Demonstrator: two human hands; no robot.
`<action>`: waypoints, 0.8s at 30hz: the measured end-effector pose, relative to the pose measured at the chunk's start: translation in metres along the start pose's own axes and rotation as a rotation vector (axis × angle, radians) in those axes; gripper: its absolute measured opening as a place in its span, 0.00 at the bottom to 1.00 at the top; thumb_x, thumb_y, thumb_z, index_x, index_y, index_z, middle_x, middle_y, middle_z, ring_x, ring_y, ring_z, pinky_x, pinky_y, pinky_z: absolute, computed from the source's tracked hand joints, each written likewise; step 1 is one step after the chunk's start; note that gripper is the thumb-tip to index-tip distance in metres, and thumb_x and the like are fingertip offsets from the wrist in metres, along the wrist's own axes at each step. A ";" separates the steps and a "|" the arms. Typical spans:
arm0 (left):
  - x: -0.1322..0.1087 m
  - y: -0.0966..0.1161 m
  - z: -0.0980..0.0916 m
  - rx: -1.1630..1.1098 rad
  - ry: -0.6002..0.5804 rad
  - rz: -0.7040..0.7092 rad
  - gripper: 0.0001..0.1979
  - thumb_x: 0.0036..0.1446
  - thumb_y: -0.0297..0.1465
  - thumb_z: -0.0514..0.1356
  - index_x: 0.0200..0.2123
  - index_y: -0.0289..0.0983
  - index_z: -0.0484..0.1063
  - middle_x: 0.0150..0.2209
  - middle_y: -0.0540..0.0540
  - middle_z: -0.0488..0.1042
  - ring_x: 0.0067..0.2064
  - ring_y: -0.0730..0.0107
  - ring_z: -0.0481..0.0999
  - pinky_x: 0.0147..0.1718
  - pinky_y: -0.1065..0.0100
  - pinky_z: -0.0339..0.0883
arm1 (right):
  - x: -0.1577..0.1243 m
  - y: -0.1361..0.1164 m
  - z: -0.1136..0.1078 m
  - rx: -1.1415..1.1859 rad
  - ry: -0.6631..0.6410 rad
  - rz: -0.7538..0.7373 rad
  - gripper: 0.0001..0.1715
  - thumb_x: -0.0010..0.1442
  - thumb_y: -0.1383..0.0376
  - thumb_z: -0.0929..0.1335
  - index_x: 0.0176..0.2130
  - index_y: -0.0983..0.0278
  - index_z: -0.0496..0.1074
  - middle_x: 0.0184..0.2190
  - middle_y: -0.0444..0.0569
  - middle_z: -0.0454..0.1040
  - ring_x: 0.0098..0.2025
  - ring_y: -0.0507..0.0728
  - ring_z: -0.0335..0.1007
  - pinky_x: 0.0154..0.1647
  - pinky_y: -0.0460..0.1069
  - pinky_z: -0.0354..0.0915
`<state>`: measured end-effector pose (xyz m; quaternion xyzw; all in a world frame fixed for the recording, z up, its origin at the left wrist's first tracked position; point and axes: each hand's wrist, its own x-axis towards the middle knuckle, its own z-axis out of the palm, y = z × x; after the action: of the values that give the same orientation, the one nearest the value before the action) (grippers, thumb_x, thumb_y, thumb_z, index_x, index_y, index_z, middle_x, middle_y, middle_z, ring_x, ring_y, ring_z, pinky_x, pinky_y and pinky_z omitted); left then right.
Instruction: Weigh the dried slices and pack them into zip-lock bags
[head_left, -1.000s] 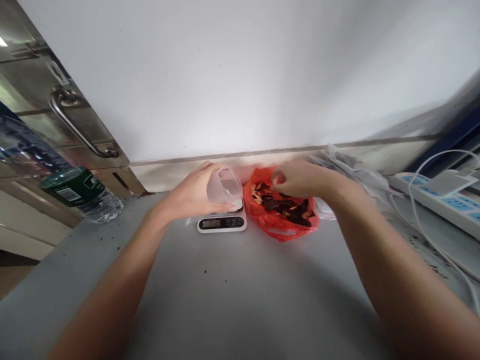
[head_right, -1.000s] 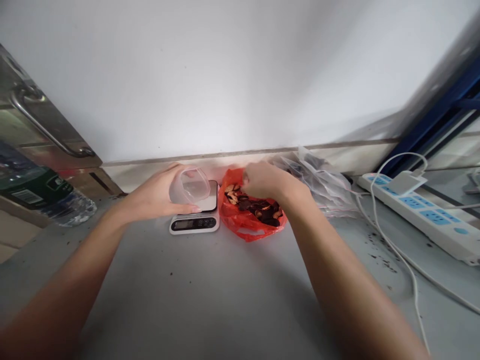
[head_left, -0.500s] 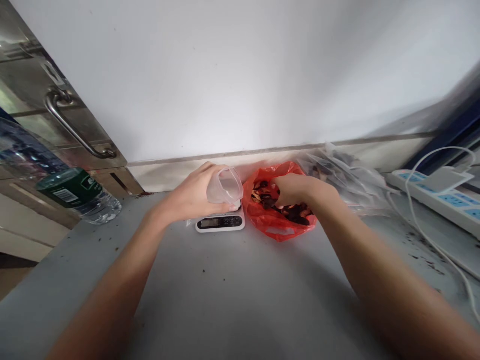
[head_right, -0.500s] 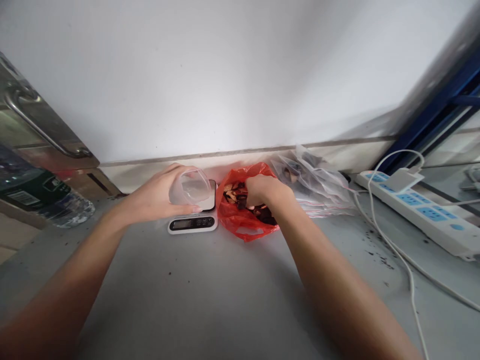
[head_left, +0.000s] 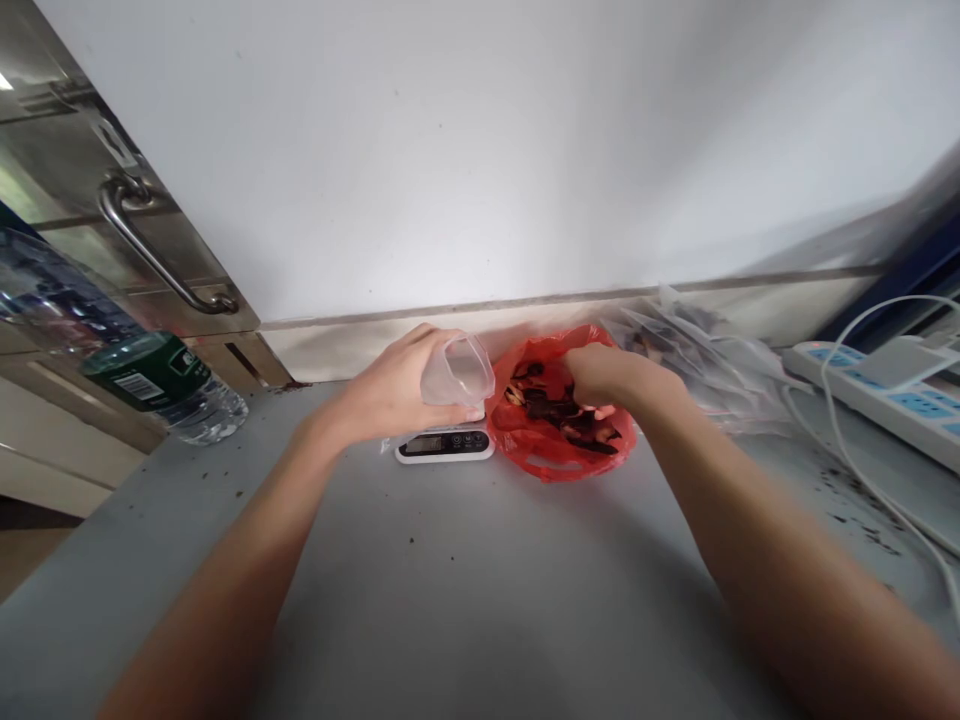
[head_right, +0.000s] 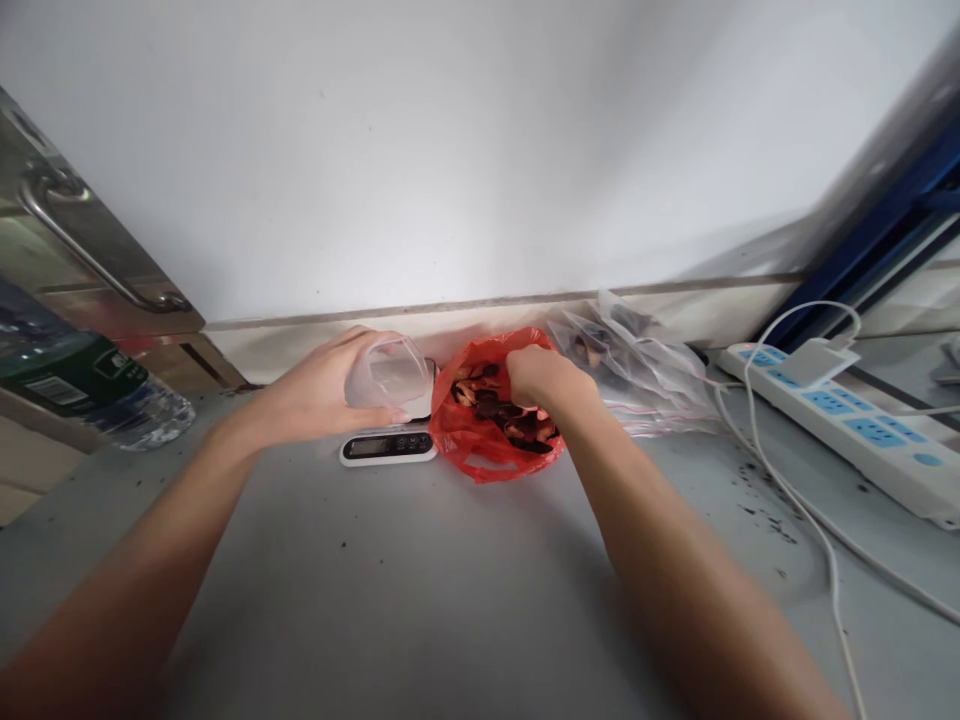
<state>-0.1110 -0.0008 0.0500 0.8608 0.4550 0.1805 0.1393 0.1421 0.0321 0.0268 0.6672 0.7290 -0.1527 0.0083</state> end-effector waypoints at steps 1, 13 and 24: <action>0.000 0.000 0.000 -0.001 0.003 0.002 0.36 0.52 0.47 0.69 0.62 0.38 0.70 0.63 0.39 0.71 0.64 0.45 0.71 0.62 0.54 0.66 | -0.002 -0.003 -0.003 -0.009 -0.011 -0.002 0.14 0.42 0.79 0.71 0.29 0.63 0.79 0.24 0.53 0.76 0.30 0.64 0.77 0.26 0.53 0.66; 0.000 -0.001 0.001 0.005 -0.008 0.000 0.36 0.53 0.45 0.68 0.63 0.38 0.68 0.63 0.39 0.72 0.64 0.46 0.71 0.62 0.55 0.66 | -0.005 -0.016 0.006 0.031 -0.173 -0.037 0.35 0.49 0.67 0.77 0.55 0.58 0.70 0.48 0.54 0.80 0.42 0.63 0.79 0.28 0.50 0.70; 0.000 -0.003 0.002 0.025 -0.041 -0.049 0.40 0.54 0.50 0.67 0.65 0.40 0.66 0.66 0.38 0.69 0.66 0.44 0.70 0.62 0.52 0.67 | -0.004 -0.022 0.005 0.013 -0.200 -0.024 0.17 0.56 0.69 0.73 0.47 0.60 0.74 0.45 0.51 0.80 0.44 0.62 0.80 0.33 0.49 0.70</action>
<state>-0.1124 0.0002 0.0470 0.8547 0.4752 0.1536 0.1420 0.1199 0.0261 0.0277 0.6398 0.7315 -0.2234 0.0747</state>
